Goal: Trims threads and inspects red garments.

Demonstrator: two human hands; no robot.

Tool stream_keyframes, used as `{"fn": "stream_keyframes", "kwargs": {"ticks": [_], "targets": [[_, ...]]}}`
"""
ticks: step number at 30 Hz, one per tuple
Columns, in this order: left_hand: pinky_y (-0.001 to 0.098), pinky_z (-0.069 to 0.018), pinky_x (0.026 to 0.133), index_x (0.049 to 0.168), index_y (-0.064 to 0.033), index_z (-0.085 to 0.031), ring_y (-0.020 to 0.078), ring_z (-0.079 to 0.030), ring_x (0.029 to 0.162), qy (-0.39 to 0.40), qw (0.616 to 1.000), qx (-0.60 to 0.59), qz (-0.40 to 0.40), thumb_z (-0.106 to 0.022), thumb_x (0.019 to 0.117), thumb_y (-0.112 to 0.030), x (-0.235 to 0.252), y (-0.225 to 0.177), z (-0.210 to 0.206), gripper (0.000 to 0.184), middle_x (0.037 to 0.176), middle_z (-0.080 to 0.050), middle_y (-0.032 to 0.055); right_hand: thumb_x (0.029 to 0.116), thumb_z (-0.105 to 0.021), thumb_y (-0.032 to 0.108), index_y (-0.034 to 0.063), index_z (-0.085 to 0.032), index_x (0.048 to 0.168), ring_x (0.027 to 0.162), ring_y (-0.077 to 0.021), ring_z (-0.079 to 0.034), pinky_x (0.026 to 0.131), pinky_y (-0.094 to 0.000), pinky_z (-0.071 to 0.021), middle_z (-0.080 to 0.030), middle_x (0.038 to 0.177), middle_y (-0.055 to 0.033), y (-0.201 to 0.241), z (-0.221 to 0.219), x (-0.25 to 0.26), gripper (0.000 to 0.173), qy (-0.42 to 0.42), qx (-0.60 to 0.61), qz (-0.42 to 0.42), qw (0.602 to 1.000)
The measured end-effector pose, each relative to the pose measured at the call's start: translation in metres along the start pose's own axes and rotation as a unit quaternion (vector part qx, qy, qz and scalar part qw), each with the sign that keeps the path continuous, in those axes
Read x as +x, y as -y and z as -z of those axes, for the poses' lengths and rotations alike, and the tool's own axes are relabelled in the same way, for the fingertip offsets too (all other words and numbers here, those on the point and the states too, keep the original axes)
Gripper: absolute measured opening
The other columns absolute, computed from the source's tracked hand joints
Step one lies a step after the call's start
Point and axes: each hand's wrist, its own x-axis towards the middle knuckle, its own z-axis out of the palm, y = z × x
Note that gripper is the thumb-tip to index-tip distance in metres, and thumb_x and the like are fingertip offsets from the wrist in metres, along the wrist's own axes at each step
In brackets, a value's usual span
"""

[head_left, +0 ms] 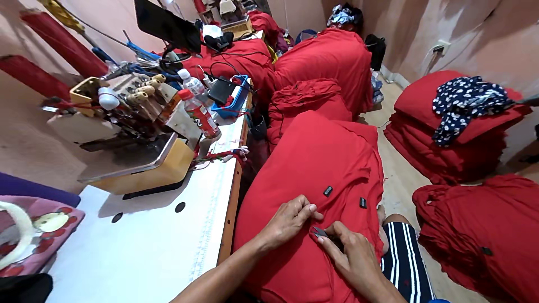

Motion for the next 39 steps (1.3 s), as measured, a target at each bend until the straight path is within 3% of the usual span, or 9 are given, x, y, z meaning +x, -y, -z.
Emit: {"fn": "stream_keyframes", "kwargs": {"ticks": [6, 11, 27, 33, 39], "targets": [[0.0300, -0.0494, 0.090, 0.102, -0.0022, -0.055, 0.0061, -0.066, 0.099, 0.003, 0.999, -0.047, 0.015, -0.038, 0.1108, -0.020, 0.002, 0.002, 0.000, 0.027, 0.106, -0.074, 0.0058, 0.0975, -0.058, 0.028, 0.0028, -0.068, 0.100, 0.062, -0.0222, -0.065, 0.055, -0.0439, -0.0514, -0.065, 0.072, -0.0060, -0.001, -0.004, 0.005, 0.028, -0.040, 0.011, -0.009, 0.999], [0.0259, -0.0504, 0.091, 0.098, -0.0026, -0.053, 0.0041, -0.067, 0.101, 0.003, 0.990, -0.139, 0.033, -0.038, 0.1106, -0.015, 0.001, -0.002, 0.002, 0.023, 0.103, -0.074, 0.0048, 0.0989, -0.060, 0.025, 0.0000, -0.068, 0.102, 0.070, -0.0309, -0.069, 0.061, -0.0518, -0.0531, -0.068, 0.078, -0.0121, 0.011, -0.002, 0.013, 0.026, -0.009, -0.021, -0.034, 0.999], [0.0279, -0.0501, 0.097, 0.102, -0.0047, -0.053, 0.0072, -0.067, 0.108, 0.018, 0.974, -0.213, 0.069, -0.034, 0.1114, -0.016, 0.001, -0.002, 0.011, 0.024, 0.106, -0.074, 0.0044, 0.0968, -0.061, 0.023, -0.0001, -0.069, 0.097, 0.063, -0.0294, -0.067, 0.055, -0.0493, -0.0517, -0.066, 0.073, -0.0112, 0.008, -0.006, 0.011, 0.024, -0.030, -0.040, 0.006, 0.999], [0.0272, -0.0540, 0.092, 0.100, -0.0060, -0.054, 0.0073, -0.071, 0.089, -0.020, 0.952, -0.298, 0.063, -0.028, 0.1115, -0.014, 0.000, 0.001, 0.017, 0.029, 0.089, -0.074, 0.0007, 0.0953, -0.062, 0.025, 0.0007, -0.069, 0.097, 0.058, -0.0260, -0.065, 0.050, -0.0455, -0.0506, -0.065, 0.073, -0.0098, 0.004, -0.011, 0.009, 0.026, -0.050, -0.049, 0.053, 0.996], [0.0216, -0.0565, 0.075, 0.089, -0.0124, -0.051, 0.0024, -0.060, 0.063, -0.088, 0.923, -0.371, 0.056, -0.030, 0.1115, -0.014, -0.005, -0.003, 0.030, 0.030, 0.064, -0.054, -0.0091, 0.0940, -0.064, 0.026, 0.0009, -0.068, 0.095, 0.057, -0.0260, -0.065, 0.048, -0.0450, -0.0502, -0.064, 0.071, -0.0096, 0.003, -0.011, 0.010, 0.025, -0.048, -0.060, 0.059, 0.995]]}}
